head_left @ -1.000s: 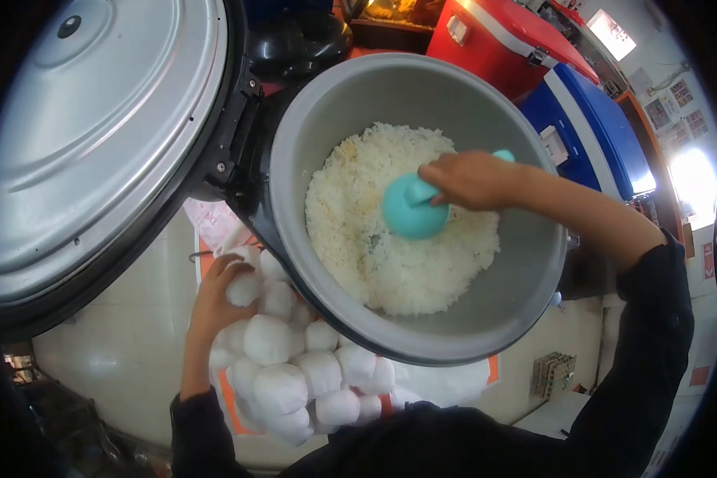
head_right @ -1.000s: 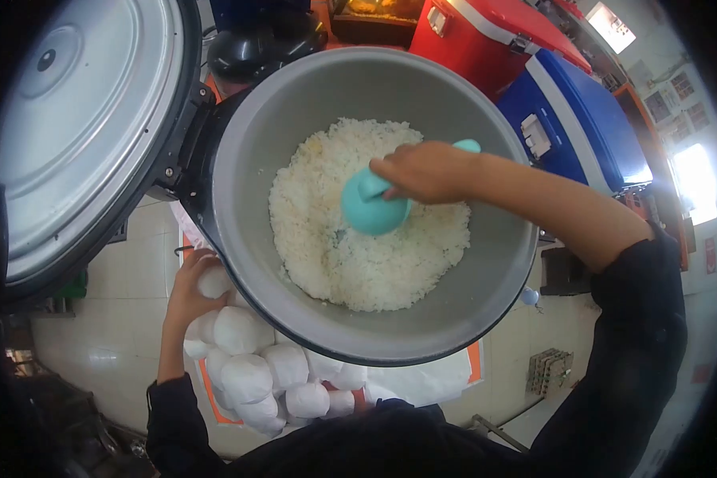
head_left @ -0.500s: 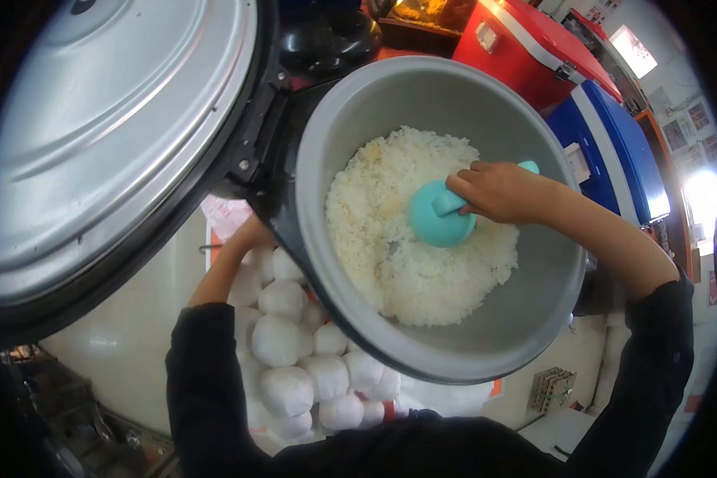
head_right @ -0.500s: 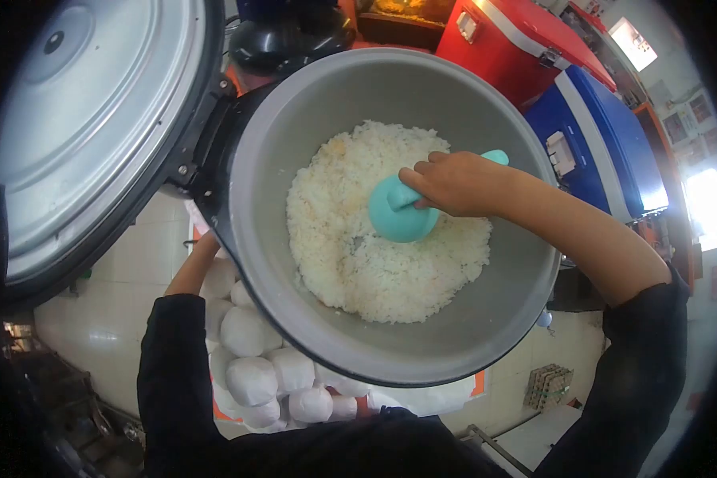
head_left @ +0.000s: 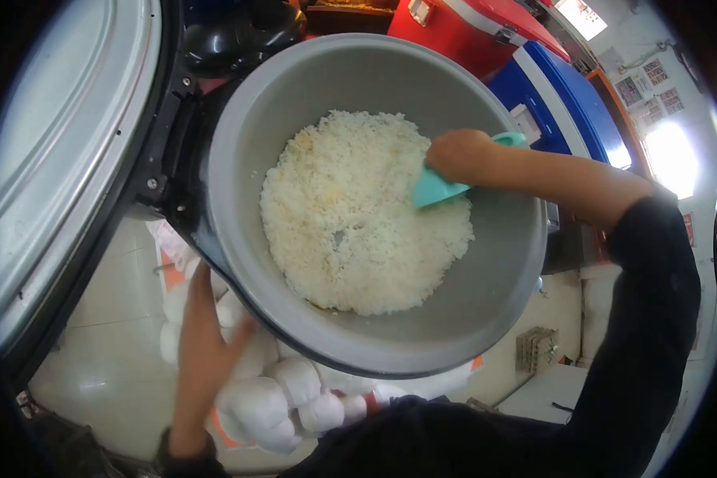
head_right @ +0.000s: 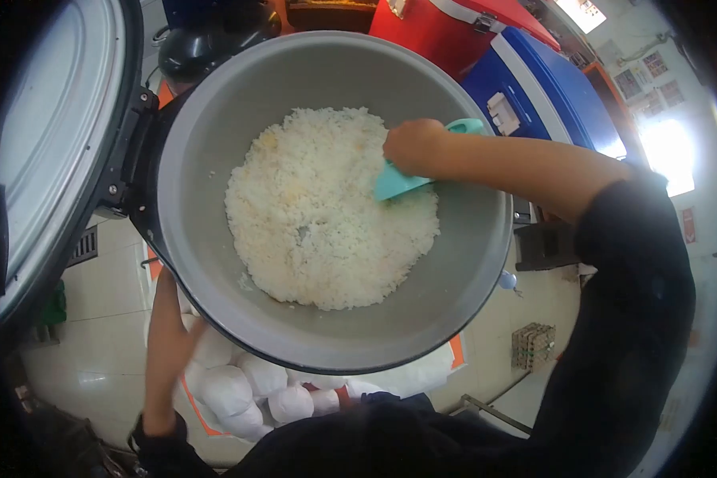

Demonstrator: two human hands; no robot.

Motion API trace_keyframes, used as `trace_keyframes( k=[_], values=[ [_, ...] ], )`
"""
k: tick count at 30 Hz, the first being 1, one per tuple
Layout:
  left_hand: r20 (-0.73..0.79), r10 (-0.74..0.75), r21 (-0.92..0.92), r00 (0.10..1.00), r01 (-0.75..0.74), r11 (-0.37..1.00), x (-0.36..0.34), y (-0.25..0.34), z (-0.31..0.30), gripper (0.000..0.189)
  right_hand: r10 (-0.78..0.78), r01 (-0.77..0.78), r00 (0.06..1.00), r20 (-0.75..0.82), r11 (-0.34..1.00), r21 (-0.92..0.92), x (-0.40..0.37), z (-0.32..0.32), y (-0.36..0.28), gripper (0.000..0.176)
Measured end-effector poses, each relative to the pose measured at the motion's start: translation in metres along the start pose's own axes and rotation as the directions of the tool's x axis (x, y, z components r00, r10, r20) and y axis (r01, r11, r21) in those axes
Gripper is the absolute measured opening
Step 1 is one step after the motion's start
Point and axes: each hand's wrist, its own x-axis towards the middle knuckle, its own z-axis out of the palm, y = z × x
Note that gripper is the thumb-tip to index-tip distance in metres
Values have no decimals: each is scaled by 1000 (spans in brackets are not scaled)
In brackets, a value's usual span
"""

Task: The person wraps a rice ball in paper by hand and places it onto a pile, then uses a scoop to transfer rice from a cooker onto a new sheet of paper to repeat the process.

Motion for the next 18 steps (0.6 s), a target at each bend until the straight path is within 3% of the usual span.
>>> trace_keyframes(
  k=[2,3,5,6,7,9,10,12,14,16,18],
  values=[
    [-52,61,277,997,-45,960,-37,39,6,88,-7,5,999,50,999,36,0,-2,-5,28],
    [-52,56,264,997,-41,964,-52,50,16,88,-20,14,997,77,997,74,2,-5,-8,28],
    [-108,29,4,994,-29,1000,-75,68,30,100,-42,31,993,114,994,101,3,-7,-10,30],
    [-108,22,-4,994,-23,1000,-77,75,40,100,-58,40,989,138,990,132,4,-8,-11,33],
    [-91,-58,-135,994,45,990,-76,77,55,102,-61,42,988,142,991,127,5,-10,-13,33],
    [-37,-147,-386,988,122,915,-73,76,83,100,-62,-8,949,310,976,218,9,-15,-21,39],
    [-49,-150,-385,987,120,915,-71,70,92,100,-62,-3,951,302,978,211,10,-18,-22,39],
    [-90,-97,-441,991,48,896,-73,64,102,93,-296,207,897,329,938,280,7,-15,-29,42],
    [-123,-62,-401,990,8,916,-81,59,94,88,-312,192,878,362,924,330,8,-12,-40,44],
    [-113,-97,-497,989,28,867,-77,52,95,86,-335,176,857,391,904,389,17,-6,-50,45],
    [-130,-79,-475,988,8,880,-82,44,96,87,-423,251,814,399,875,414,20,-6,-60,48]
  ],
)
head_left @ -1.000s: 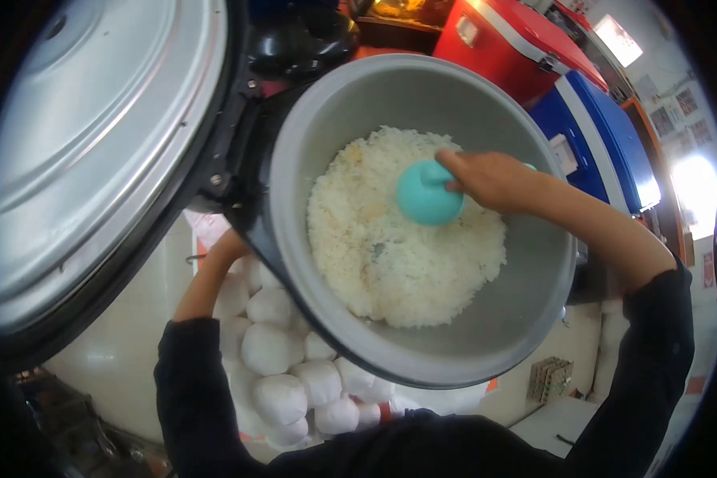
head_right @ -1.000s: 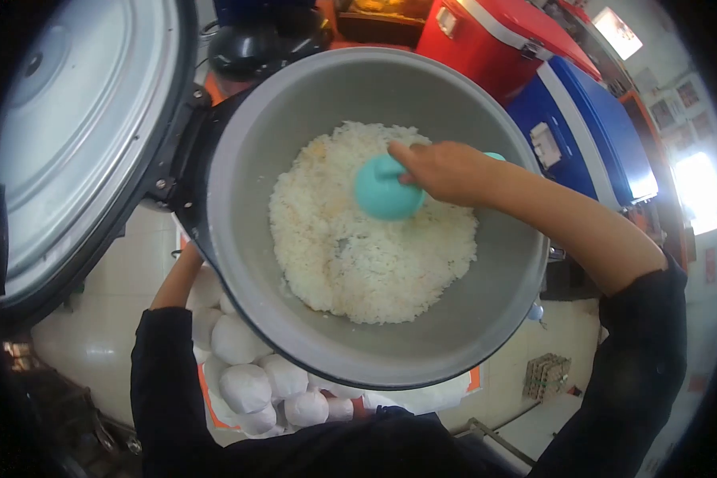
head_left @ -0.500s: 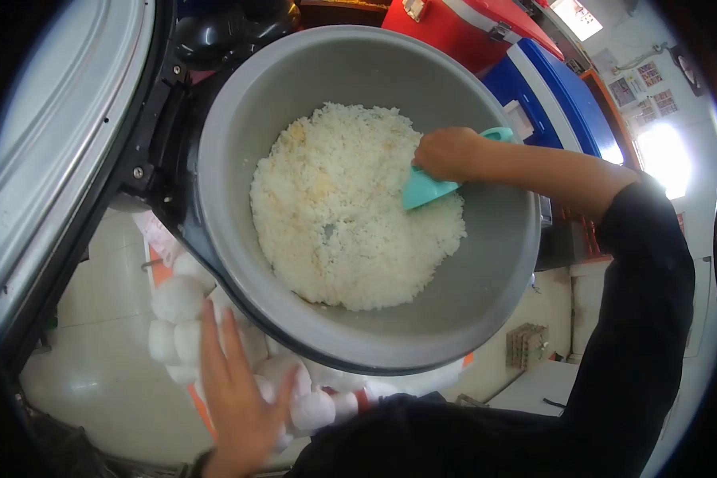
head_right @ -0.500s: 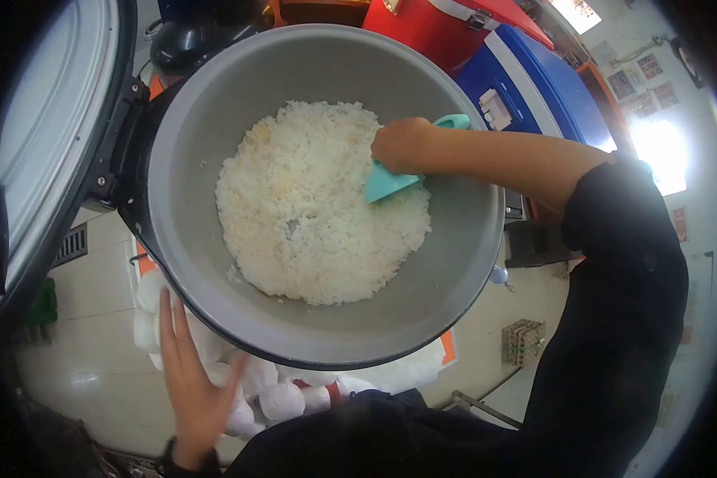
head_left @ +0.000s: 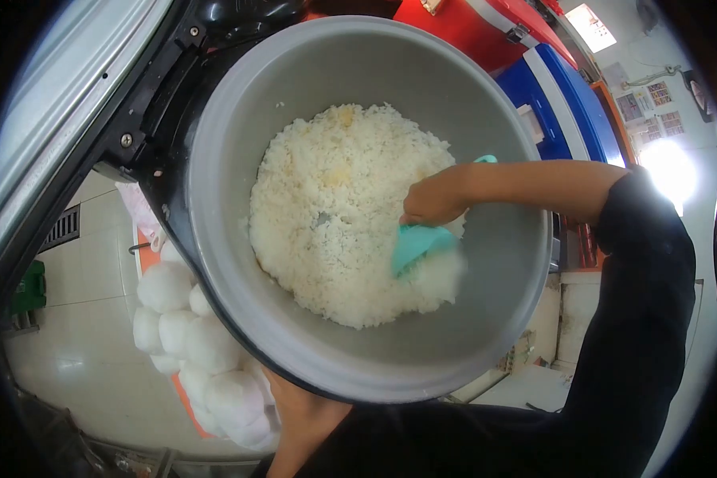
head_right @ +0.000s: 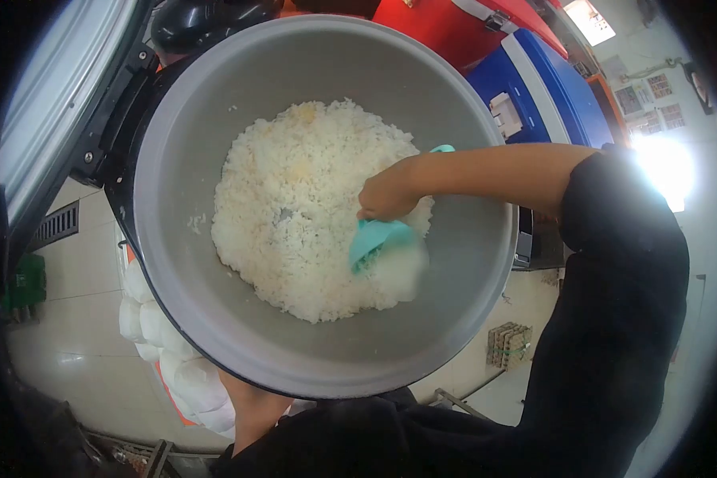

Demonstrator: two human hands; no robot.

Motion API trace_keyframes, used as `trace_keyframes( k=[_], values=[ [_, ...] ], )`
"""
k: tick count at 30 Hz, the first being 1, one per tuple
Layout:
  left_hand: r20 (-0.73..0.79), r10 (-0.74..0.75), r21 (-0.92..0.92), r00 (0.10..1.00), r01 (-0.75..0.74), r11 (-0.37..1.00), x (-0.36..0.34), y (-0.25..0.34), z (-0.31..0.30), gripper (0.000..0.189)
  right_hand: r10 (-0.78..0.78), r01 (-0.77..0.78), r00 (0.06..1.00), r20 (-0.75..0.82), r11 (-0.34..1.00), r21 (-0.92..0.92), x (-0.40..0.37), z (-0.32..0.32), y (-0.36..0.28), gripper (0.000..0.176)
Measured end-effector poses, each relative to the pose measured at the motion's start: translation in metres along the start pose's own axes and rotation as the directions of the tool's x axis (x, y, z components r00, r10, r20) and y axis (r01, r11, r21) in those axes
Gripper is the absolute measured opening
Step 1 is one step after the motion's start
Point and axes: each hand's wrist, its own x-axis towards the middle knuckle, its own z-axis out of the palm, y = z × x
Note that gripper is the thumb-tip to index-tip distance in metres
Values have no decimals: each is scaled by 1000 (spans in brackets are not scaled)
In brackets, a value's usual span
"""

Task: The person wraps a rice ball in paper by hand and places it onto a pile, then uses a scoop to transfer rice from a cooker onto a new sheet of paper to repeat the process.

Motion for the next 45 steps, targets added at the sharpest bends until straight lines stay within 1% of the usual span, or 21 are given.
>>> trace_keyframes(
  k=[7,9,10,12,14,16,17,19,21,23,24,26,28,29,31,32,34,36,39,41,45],
  values=[
    [2,-4,14,1000,4,1000,4,-16,2,103,12,-33,962,273,997,76,12,-8,-12,49],
    [1,9,51,1000,-9,999,8,-12,4,105,-126,-30,885,449,946,323,14,-7,-4,43],
    [-6,19,94,1000,-18,995,10,-11,4,107,-118,-38,887,446,945,325,14,-5,-2,43],
    [-24,33,81,999,-31,996,13,-11,0,109,-280,-30,903,325,715,698,17,-5,-5,40],
    [-40,37,77,999,-34,996,14,-8,2,111,-80,119,993,-89,757,642,0,-29,-3,37],
    [-54,11,105,998,-5,994,9,-1,2,112,148,140,890,-430,811,568,-18,-49,11,30],
    [-47,28,165,998,-20,986,1,-3,2,114,143,149,886,-442,813,563,-24,-47,13,30],
    [-68,64,182,996,-50,982,0,-4,-5,114,14,151,473,-881,984,96,-35,-41,17,27],
    [-86,92,191,992,-74,979,2,-2,-8,114,-24,92,484,-875,995,24,-56,-34,11,30],
    [-257,73,47,964,-63,997,11,-3,-6,105,-48,31,508,-860,999,-38,-62,-27,-4,35],
    [-257,72,48,964,-62,997,17,-9,-8,105,-118,-56,542,-832,983,-176,-61,-23,-10,35],
    [35,-129,76,991,126,989,29,-24,-17,86,-189,-127,576,-795,940,-316,-57,-20,-28,36],
    [75,-156,97,985,149,984,35,-24,-22,77,-213,106,624,-752,976,-189,-45,-22,-54,36],
    [120,-185,114,975,172,979,36,-23,-24,68,-217,112,622,-752,976,-189,-34,-17,-59,36],
    [107,-164,129,981,150,980,33,-25,-24,65,-303,450,652,-695,892,33,-9,-4,-63,34],
    [92,-140,135,986,127,983,30,-27,-26,62,-299,451,649,-699,892,37,-7,5,-65,34],
    [71,-135,121,988,126,985,18,-38,-27,53,-378,328,759,-530,925,-190,-9,19,-66,34],
    [48,-138,106,989,132,985,18,-36,-27,44,-414,366,733,-539,909,-201,-18,25,-57,34],
    [160,-297,50,941,293,955,29,-23,-30,55,-430,383,747,-508,902,-200,-44,8,-42,35],
    [131,-250,121,959,235,964,25,-40,-31,55,-229,54,813,-535,945,-323,-53,-4,-40,29],
    [117,-190,184,975,167,969,27,-39,-32,57,-370,73,728,-578,879,-471,-24,10,-48,24]
  ],
)
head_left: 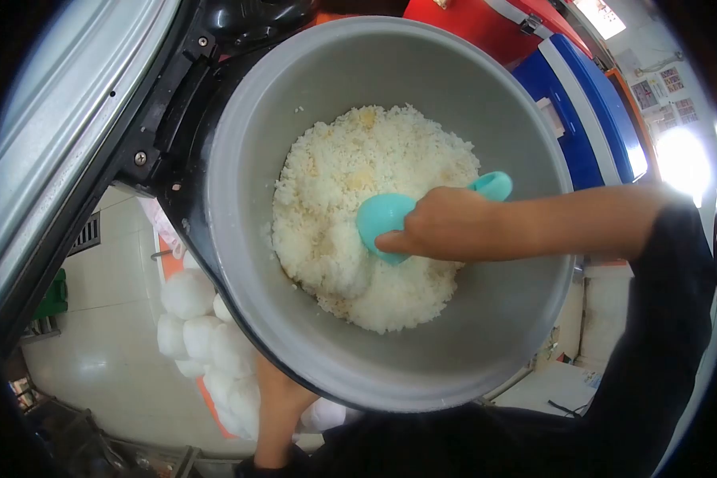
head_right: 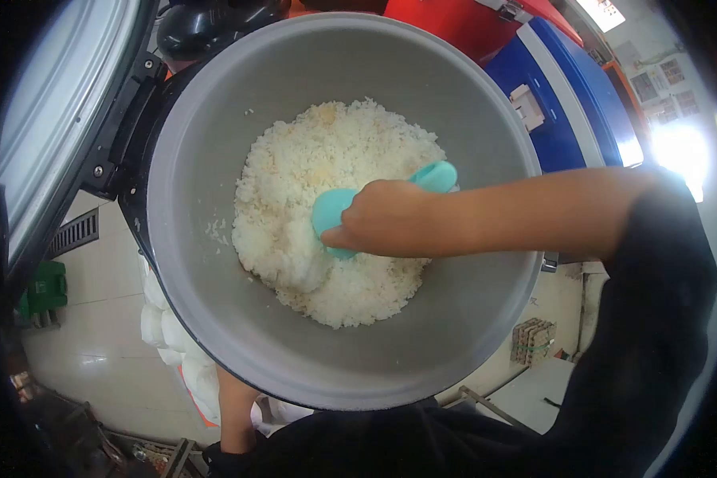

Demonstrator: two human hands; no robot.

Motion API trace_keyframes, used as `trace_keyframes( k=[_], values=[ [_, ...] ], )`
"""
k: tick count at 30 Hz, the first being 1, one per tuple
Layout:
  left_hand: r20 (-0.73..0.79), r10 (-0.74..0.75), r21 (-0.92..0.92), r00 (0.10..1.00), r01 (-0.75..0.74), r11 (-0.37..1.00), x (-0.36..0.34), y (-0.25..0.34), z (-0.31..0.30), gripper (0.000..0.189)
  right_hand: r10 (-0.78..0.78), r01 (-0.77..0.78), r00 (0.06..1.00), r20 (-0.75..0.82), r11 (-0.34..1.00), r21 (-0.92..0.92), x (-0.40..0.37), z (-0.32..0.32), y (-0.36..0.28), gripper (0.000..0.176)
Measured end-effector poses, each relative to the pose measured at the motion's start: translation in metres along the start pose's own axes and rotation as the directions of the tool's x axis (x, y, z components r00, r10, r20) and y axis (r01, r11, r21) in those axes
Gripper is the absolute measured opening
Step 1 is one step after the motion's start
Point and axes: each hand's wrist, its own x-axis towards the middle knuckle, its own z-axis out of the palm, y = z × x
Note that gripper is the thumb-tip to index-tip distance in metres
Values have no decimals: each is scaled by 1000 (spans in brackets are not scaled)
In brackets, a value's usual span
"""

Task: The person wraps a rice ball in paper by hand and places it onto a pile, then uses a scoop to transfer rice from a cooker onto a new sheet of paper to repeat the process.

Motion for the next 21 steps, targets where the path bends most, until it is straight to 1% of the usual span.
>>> trace_keyframes(
  k=[2,3,4,5,6,7,8,9,11,12,14,15,17,18,20,21],
  values=[
    [36,-104,-88,994,107,990,2,18,-5,59,-110,115,991,73,991,-67,11,6,-4,24],
    [31,-110,-91,993,113,989,-7,-6,0,59,-118,123,990,75,990,-66,14,5,-7,24],
    [40,-7,125,999,2,992,-24,-52,6,45,-134,134,989,63,991,-6,16,5,-16,23],
    [67,101,332,993,-118,936,-32,-76,8,32,-145,143,988,48,989,45,19,3,-19,22],
    [66,103,333,992,-119,935,-21,-49,5,32,-144,142,988,47,989,43,22,2,-20,22],
    [7,93,110,996,-94,990,-6,1,-2,45,-152,149,987,56,987,63,25,1,-23,23],
    [-53,67,-121,996,-73,990,6,29,-3,59,-164,159,984,66,984,82,26,2,-21,23],
    [-38,41,-113,998,-45,993,6,30,-4,58,-163,158,984,64,984,85,25,2,-23,23],
    [-13,31,-63,999,-32,998,1,17,-4,58,-134,136,991,-28,977,163,20,2,-27,24],
    [-5,33,-51,999,-33,998,2,12,-4,57,-131,134,991,-27,977,168,18,3,-27,24],
    [0,58,-32,998,-58,998,2,8,-3,57,-154,168,985,-83,964,206,13,3,-26,24],
    [1,68,-14,998,-67,998,2,9,-1,56,-153,168,985,-85,964,207,9,-2,-28,24],
    [-3,95,10,995,-95,995,5,10,1,55,-258,253,966,6,949,190,7,-12,-29,22],
    [-6,94,14,996,-94,995,4,11,2,55,-260,255,966,2,948,188,6,-14,-32,22],
    [-66,96,-107,993,-103,989,6,12,3,54,-307,310,951,-41,944,116,3,-20,-34,25],
    [-73,99,-100,992,-106,989,3,6,5,54,-310,313,950,-47,944,108,0,-23,-34,25]
  ],
)
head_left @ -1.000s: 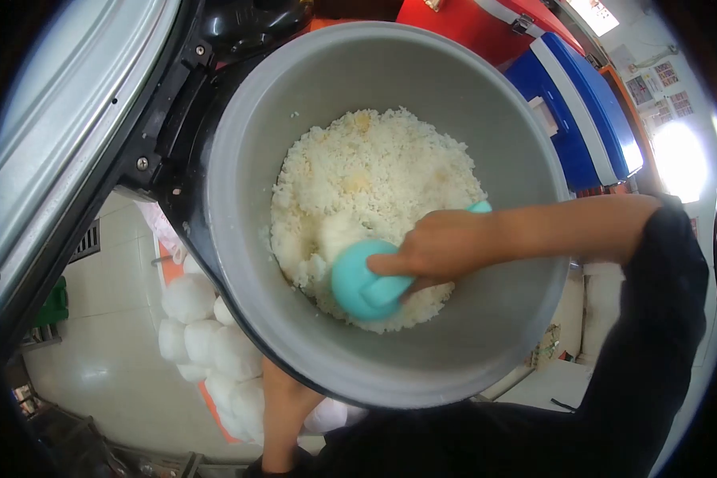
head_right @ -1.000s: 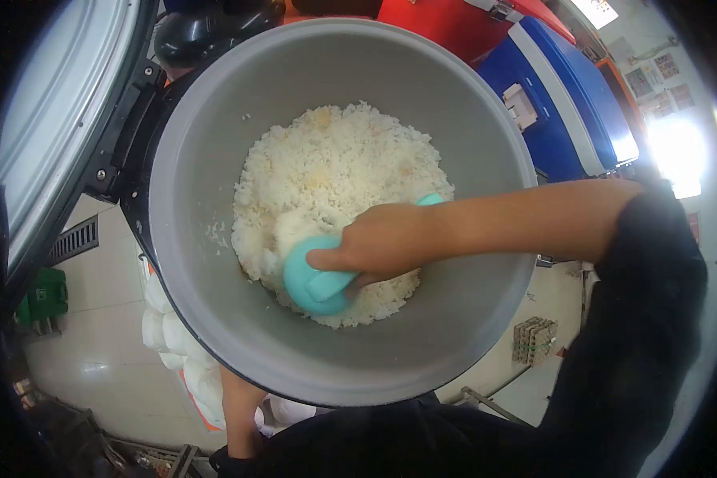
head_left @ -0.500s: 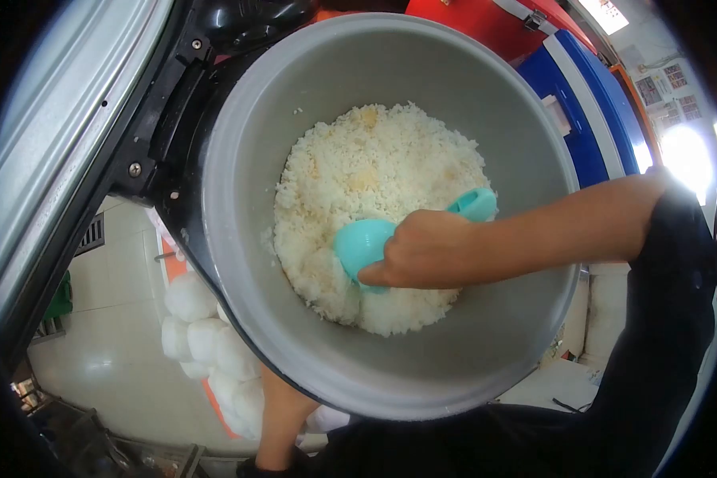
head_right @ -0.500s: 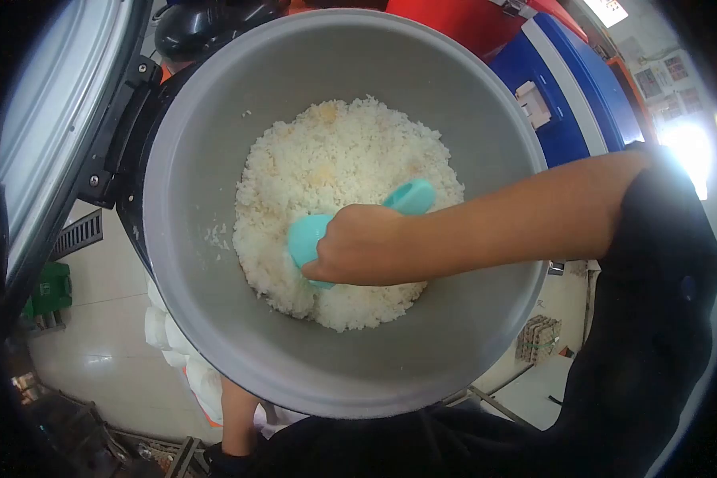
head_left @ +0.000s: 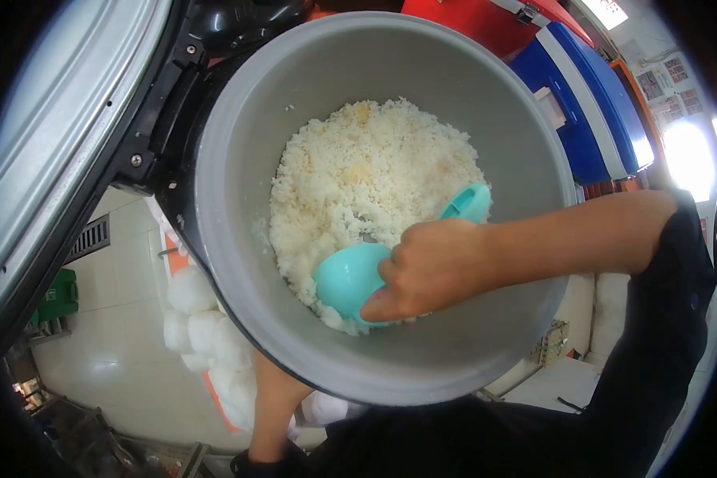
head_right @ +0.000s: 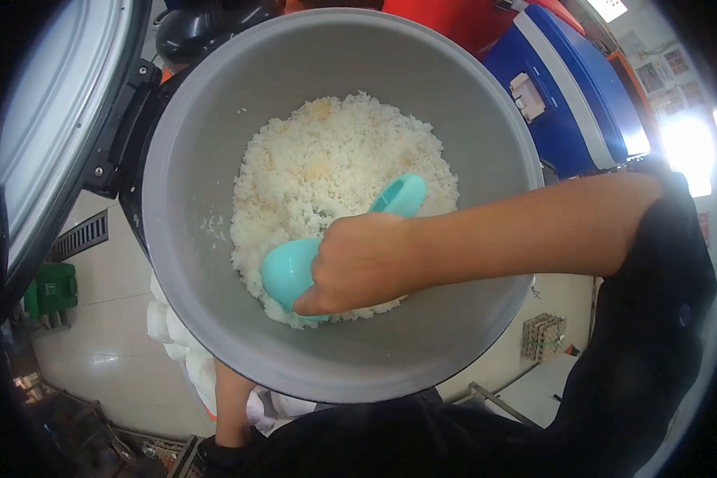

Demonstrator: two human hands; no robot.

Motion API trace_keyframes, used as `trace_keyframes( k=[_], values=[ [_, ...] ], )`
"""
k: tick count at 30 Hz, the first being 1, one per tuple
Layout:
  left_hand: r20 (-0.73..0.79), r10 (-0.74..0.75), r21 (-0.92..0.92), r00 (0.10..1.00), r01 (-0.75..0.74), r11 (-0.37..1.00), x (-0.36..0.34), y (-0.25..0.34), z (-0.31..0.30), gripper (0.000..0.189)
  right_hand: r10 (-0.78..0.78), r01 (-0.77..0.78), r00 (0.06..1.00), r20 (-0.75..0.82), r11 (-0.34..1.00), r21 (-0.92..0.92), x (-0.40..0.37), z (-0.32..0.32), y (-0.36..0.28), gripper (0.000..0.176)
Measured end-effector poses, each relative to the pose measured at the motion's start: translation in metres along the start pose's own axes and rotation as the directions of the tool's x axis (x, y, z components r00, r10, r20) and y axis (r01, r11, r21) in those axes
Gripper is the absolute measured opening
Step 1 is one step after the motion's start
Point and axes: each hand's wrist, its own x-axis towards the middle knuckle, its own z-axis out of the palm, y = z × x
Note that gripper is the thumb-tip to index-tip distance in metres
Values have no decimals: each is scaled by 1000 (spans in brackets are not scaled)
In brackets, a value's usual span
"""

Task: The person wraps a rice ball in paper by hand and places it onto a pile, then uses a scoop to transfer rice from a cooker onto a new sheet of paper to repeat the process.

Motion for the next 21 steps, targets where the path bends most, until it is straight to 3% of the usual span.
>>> trace_keyframes(
  k=[2,3,5,6,8,9,11,14,18,20,21],
  values=[
    [-4,-76,281,997,74,957,-14,-14,-1,32,-33,32,999,-36,999,-30,-8,-5,-2,25],
    [-11,-80,286,997,80,955,-10,-4,-4,32,-42,40,998,-41,999,-32,-8,-9,-1,25],
    [82,-158,167,984,142,976,4,28,-8,51,138,-143,983,117,989,32,-8,-16,6,25],
    [82,-157,172,984,141,975,0,26,-5,51,139,-143,984,111,989,32,-7,-15,18,25],
    [-104,-44,162,994,61,985,-8,18,2,41,265,-232,950,166,953,-193,-1,-2,44,31],
    [-101,-43,161,994,59,985,-7,18,1,41,268,-235,949,167,953,-193,10,8,47,31],
    [-63,67,142,996,-58,988,2,18,0,44,114,-123,991,-65,982,-147,38,20,55,34],
    [-48,-36,178,998,44,983,5,33,-1,45,-6,3,1000,-22,991,-136,46,4,50,34],
    [-54,-2,168,999,11,986,3,27,2,48,46,-55,991,-124,996,-71,14,8,25,35],
    [-24,-146,97,989,148,984,1,23,0,53,22,-33,976,-216,998,-44,-2,3,14,35],
    [-20,-152,98,988,153,983,-2,17,-1,53,68,-66,980,-187,998,15,-9,3,8,35]
  ],
)
